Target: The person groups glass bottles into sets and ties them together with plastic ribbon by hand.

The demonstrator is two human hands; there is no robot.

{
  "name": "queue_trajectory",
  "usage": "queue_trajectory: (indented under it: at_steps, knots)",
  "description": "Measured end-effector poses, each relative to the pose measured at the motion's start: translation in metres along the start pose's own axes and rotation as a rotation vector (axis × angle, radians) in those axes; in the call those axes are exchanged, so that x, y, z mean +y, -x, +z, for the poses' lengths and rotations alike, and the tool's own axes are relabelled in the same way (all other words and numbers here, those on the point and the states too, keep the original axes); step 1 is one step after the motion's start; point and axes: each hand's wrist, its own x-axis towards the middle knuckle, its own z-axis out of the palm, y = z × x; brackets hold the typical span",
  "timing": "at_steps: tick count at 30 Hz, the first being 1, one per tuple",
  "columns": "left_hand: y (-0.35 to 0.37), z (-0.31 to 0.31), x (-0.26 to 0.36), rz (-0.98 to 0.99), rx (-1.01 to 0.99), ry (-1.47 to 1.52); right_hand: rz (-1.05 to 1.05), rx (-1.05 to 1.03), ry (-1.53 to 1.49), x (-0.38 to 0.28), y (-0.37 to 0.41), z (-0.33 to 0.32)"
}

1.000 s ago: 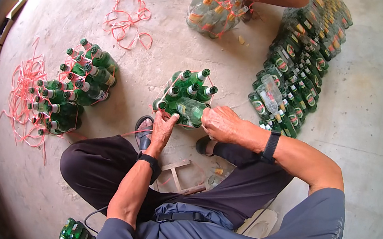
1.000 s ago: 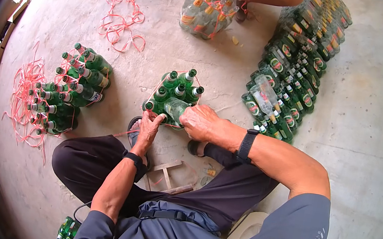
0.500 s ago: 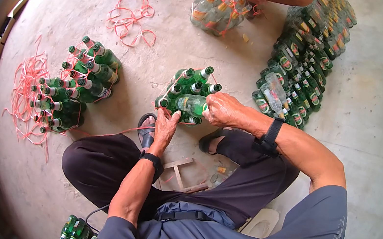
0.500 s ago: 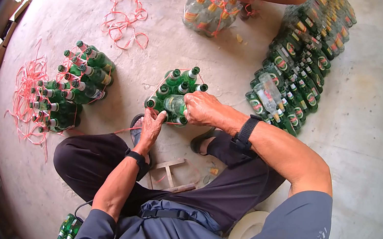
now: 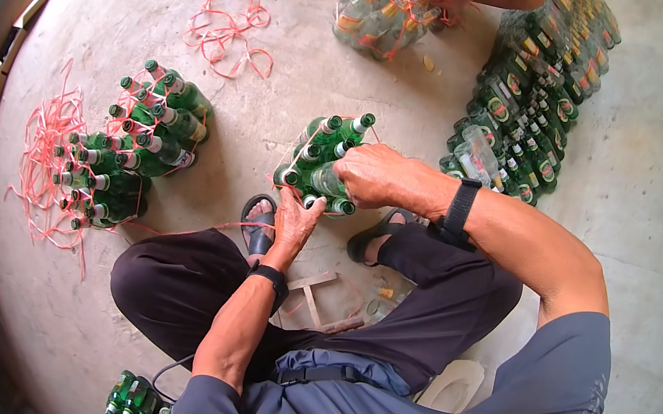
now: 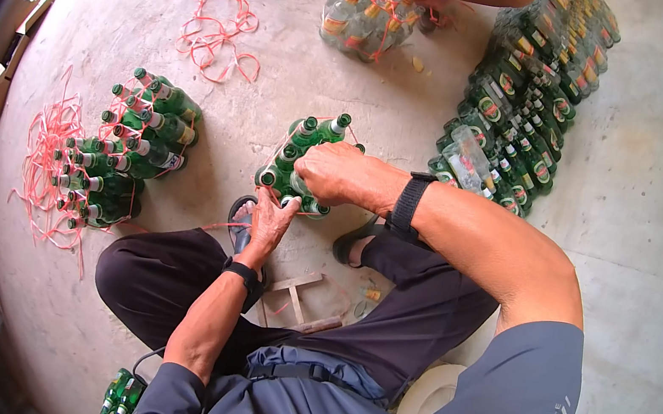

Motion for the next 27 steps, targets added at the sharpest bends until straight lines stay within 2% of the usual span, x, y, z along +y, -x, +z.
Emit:
queue_trajectory:
  at_steps: [5, 9, 12, 15, 19, 21, 24, 27]
  knots:
    - [0.000, 0.001, 0.001, -0.012, -0.013, 0.022, -0.120, -0.011, 0.099, -0.014, 0.002, 0.007]
    - [-0.003, 0.005, -0.004, 0.024, 0.009, 0.061, -0.062, 0.084, 0.005, -0.019, -0.005, 0.012]
    - [-0.003, 0.005, -0.006, 0.033, 0.013, 0.042, 0.055, 0.180, -0.176, -0.016, -0.013, 0.012]
    - [-0.004, 0.004, -0.008, 0.093, 0.040, 0.085, 0.036, 0.155, -0.141, -0.001, -0.009, 0.009]
    - [-0.001, 0.002, -0.004, 0.036, -0.006, 0.069, -0.045, 0.032, -0.065, 0.016, 0.000, 0.012]
    - [-0.001, 0.004, -0.005, 0.042, -0.001, 0.053, -0.044, 0.034, -0.064, 0.017, 0.004, 0.014]
    - [-0.001, 0.004, -0.005, 0.034, 0.008, 0.040, 0.113, 0.202, -0.218, 0.009, 0.005, 0.015]
    - [-0.001, 0.006, -0.008, 0.077, 0.046, 0.055, 0.092, 0.189, -0.193, 0.009, -0.006, 0.018]
